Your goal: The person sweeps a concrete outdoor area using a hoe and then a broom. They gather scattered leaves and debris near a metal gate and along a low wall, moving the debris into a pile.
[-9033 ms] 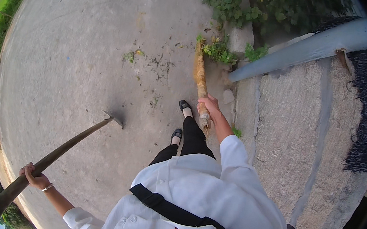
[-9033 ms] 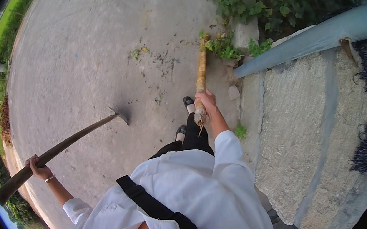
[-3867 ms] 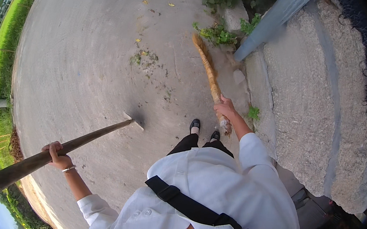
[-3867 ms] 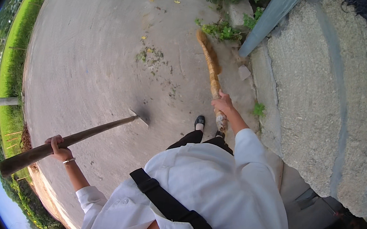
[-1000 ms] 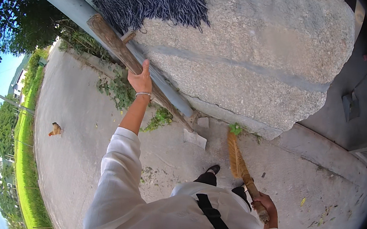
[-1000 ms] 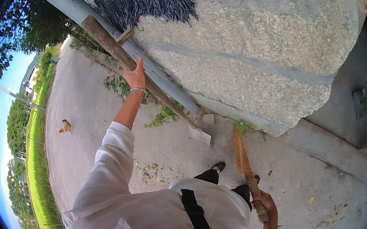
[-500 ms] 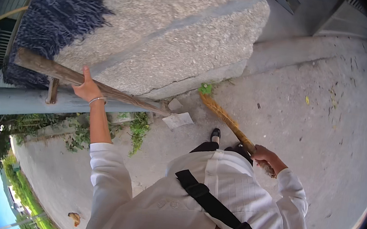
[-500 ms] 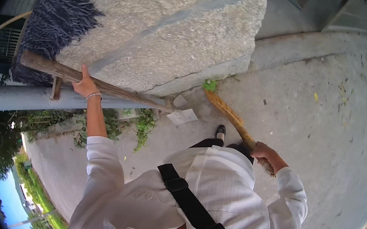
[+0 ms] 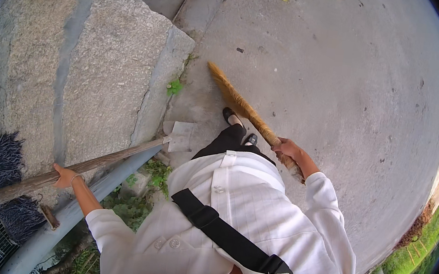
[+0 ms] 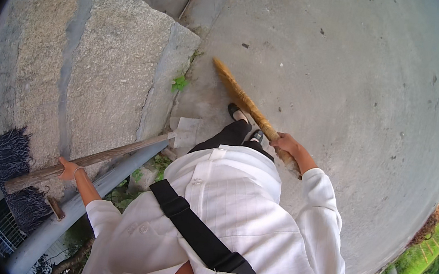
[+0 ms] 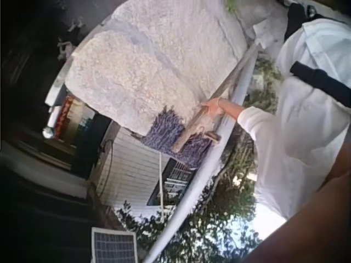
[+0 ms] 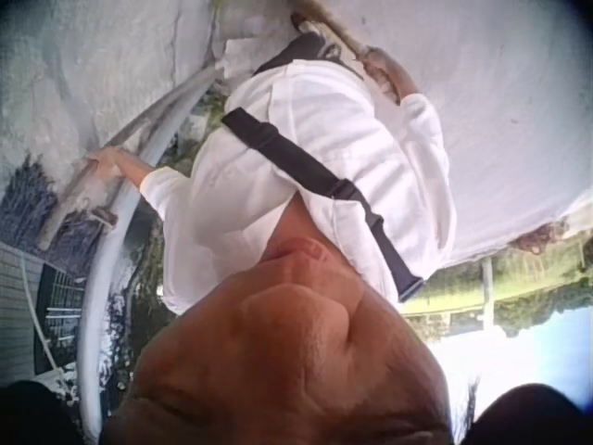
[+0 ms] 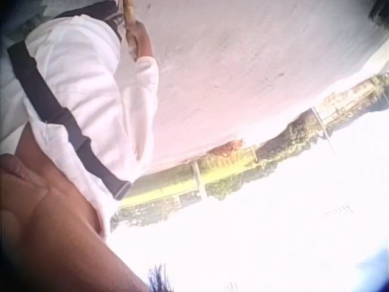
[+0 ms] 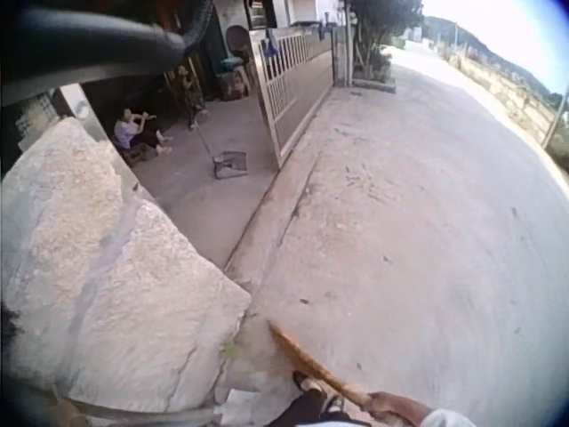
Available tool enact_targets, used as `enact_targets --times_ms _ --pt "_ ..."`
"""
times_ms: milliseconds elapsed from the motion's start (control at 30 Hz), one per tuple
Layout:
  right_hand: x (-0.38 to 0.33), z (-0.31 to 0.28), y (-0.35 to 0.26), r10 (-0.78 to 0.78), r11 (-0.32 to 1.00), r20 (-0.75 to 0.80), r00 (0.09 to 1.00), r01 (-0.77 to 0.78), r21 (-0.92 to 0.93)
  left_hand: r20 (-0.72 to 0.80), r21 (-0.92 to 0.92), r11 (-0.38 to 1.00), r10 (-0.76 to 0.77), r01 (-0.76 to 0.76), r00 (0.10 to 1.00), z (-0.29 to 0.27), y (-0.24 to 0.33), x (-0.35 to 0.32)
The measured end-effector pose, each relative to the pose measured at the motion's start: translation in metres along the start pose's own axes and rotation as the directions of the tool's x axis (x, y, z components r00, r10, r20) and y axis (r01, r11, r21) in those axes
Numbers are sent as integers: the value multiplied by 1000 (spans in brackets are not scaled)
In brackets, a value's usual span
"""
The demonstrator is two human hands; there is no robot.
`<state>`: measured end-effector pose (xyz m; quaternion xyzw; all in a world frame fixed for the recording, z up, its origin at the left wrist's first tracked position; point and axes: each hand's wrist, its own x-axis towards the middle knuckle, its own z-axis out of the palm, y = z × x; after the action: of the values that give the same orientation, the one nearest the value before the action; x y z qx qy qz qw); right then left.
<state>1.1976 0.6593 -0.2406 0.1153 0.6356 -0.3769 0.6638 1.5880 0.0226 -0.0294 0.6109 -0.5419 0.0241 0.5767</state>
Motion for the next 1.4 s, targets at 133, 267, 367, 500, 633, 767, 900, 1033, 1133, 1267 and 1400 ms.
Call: enact_targets --times_ms 133,267,367,500,633,767,900,1033,1133,1267,1400 --pt "-36 -18 77 29 938 -185 982 37 345 93 201 952 -254 232 963 -8 71 -65" --pt "-65 -2 94 -27 909 -360 933 173 379 111 479 833 -372 278 922 -30 101 -138" --pt "-87 11 91 -108 896 -389 915 259 360 450 418 902 -107 -104 887 -45 65 -196" --pt "-88 18 82 -175 891 -292 940 277 359 825 79 979 41 -188 564 -57 57 -271" --pt "-56 43 68 -131 814 -210 969 226 535 959 -168 985 157 28 235 -51 77 -327" --pt "-39 50 100 -153 758 -184 971 235 608 910 -413 908 409 -67 -63 -49 105 -331" --pt "-54 67 169 -52 628 -343 938 298 719 851 -500 862 473 -78 -226 -33 94 -321" --pt "-83 120 181 19 598 -499 866 390 700 850 -476 877 442 -59 -286 -9 54 -309" --pt "-92 151 180 7 660 -495 869 368 655 853 -459 886 419 -65 -310 -5 32 -301" --pt "-58 185 203 -67 838 -514 855 328 436 836 -397 916 337 -55 -433 -1 -5 -299" --pt "-60 202 226 -54 815 -371 927 256 521 805 -330 943 259 -39 -534 -15 10 -300"
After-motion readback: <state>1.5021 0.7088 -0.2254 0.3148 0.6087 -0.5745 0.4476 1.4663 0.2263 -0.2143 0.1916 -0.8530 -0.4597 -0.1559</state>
